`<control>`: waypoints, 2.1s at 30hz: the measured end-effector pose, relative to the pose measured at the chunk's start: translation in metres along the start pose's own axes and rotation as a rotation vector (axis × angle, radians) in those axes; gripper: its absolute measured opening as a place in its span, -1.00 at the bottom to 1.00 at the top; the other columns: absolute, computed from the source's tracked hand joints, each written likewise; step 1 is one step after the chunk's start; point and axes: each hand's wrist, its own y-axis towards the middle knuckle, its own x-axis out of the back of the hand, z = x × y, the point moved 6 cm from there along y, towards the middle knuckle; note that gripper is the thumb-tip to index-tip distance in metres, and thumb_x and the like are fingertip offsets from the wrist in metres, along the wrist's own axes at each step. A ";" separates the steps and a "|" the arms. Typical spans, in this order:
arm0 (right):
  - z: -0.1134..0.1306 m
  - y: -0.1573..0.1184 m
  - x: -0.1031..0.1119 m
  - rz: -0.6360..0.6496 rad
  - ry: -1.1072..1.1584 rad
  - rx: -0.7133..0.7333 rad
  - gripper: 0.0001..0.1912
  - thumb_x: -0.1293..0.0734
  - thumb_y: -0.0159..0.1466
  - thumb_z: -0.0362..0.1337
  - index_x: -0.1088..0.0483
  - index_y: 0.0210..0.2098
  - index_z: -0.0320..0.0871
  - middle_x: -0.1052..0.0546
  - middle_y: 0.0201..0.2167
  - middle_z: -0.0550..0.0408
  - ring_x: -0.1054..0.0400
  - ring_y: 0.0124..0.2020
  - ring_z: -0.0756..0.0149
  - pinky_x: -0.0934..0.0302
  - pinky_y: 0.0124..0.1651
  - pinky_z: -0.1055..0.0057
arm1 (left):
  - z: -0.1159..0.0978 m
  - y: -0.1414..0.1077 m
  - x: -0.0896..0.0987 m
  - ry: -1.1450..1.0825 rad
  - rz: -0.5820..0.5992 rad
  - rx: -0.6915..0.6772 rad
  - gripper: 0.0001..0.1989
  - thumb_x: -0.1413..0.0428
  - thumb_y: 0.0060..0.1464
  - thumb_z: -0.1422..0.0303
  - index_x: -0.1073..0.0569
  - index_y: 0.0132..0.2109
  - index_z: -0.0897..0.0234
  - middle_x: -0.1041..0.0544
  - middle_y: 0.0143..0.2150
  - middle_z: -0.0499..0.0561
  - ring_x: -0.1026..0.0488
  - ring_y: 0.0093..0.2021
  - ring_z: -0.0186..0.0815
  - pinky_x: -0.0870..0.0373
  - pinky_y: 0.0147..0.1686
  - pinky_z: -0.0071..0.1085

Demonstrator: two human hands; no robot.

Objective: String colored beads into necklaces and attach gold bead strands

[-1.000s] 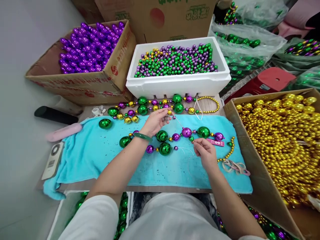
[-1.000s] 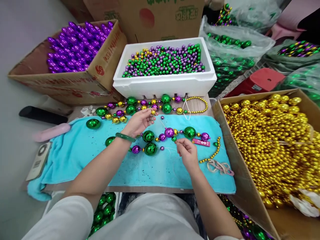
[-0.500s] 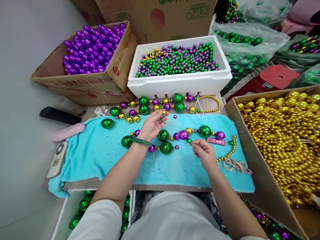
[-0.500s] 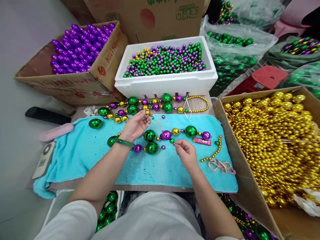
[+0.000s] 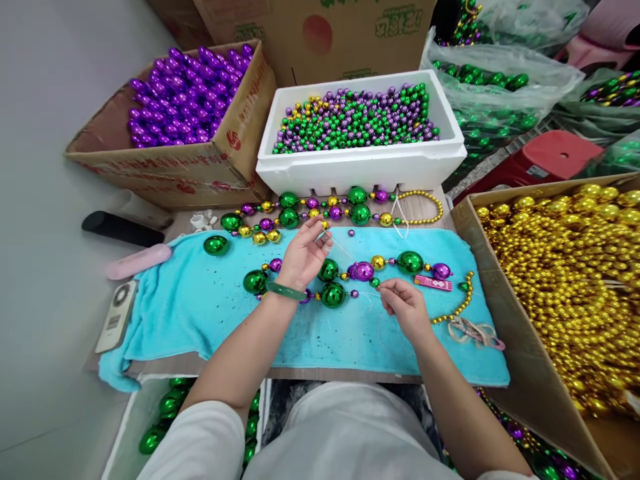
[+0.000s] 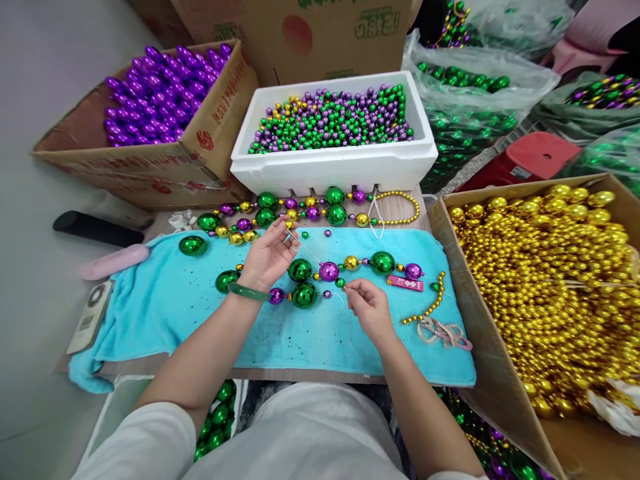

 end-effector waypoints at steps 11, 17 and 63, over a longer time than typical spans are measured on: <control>0.002 -0.001 -0.001 -0.008 -0.014 0.014 -0.78 -0.36 0.06 -0.12 -0.40 -0.46 -0.17 -0.29 -0.74 0.25 -0.09 -0.71 0.49 0.02 -0.63 0.51 | -0.005 0.000 0.006 -0.082 -0.041 0.024 -0.96 -0.16 0.10 0.49 -0.48 -0.25 0.30 -0.54 -0.33 -0.03 -0.43 -0.41 -0.52 -0.39 -0.37 -0.59; 0.002 0.000 -0.002 -0.007 -0.026 0.014 -0.77 -0.36 0.05 -0.12 -0.39 -0.47 -0.17 -0.29 -0.75 0.25 -0.09 -0.71 0.48 0.03 -0.64 0.51 | -0.007 -0.001 0.006 -0.055 0.014 -0.024 -0.84 -0.17 0.05 0.54 -0.47 -0.19 0.27 -0.54 -0.30 -0.06 -0.45 -0.40 -0.52 -0.39 -0.38 -0.59; 0.027 0.000 0.029 -0.001 -0.023 0.190 -0.81 -0.41 0.14 -0.18 -0.50 -0.31 -0.16 -0.42 -0.64 0.17 -0.21 -0.66 0.45 -0.03 -0.66 0.51 | -0.165 0.008 0.134 1.414 -0.699 -0.635 -0.81 -0.22 -0.01 0.45 -0.47 -0.19 0.34 -0.41 0.02 0.30 -0.15 0.25 0.15 0.07 0.24 0.03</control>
